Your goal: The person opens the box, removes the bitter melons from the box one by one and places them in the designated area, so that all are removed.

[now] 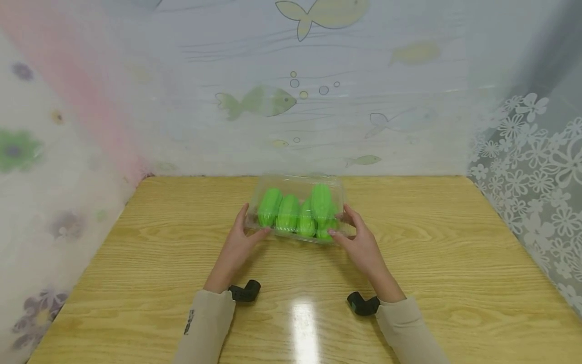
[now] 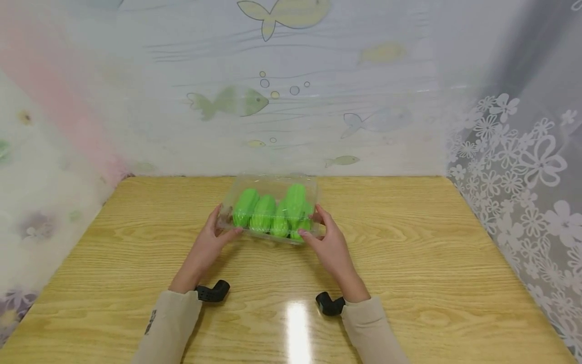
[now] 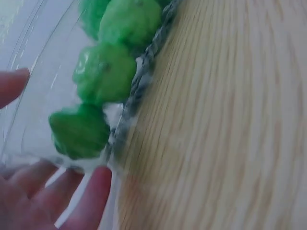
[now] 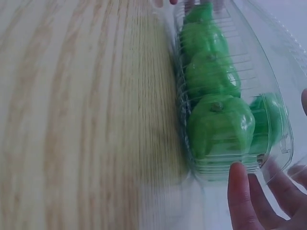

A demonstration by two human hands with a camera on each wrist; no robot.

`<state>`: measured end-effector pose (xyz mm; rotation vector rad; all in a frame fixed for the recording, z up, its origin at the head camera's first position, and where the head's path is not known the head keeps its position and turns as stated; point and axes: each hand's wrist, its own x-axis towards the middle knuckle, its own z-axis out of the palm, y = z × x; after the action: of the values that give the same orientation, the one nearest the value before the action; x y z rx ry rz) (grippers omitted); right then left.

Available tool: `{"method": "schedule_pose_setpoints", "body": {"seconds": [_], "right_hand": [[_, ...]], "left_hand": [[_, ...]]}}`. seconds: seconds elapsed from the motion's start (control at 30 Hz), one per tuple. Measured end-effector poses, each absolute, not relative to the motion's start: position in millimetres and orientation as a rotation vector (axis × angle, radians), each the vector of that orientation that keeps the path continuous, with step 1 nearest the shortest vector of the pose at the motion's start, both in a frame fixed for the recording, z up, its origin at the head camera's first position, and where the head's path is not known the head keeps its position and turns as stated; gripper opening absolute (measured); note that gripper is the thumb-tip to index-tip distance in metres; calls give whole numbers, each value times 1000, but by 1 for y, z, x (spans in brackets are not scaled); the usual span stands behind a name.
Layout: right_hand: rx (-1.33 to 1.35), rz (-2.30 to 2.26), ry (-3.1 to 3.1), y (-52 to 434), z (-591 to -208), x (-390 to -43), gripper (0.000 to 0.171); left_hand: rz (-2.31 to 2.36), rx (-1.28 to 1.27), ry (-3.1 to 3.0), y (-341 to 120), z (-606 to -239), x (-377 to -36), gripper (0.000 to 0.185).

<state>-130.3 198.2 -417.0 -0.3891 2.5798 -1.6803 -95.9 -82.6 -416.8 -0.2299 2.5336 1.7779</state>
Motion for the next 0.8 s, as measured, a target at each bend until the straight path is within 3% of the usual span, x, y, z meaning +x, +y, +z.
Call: {"method": "schedule_pose_setpoints", "body": {"seconds": [0.57,0.8], "right_hand": [[-378,-1675,2577,201,-414,-131,75],[-360,-1691,2546,196,-385,-116,68]], "left_hand": [[1788,-69,2526,-93,-421,-95,63],[1712,-36,2619,-92,-421,-92,60]]}}
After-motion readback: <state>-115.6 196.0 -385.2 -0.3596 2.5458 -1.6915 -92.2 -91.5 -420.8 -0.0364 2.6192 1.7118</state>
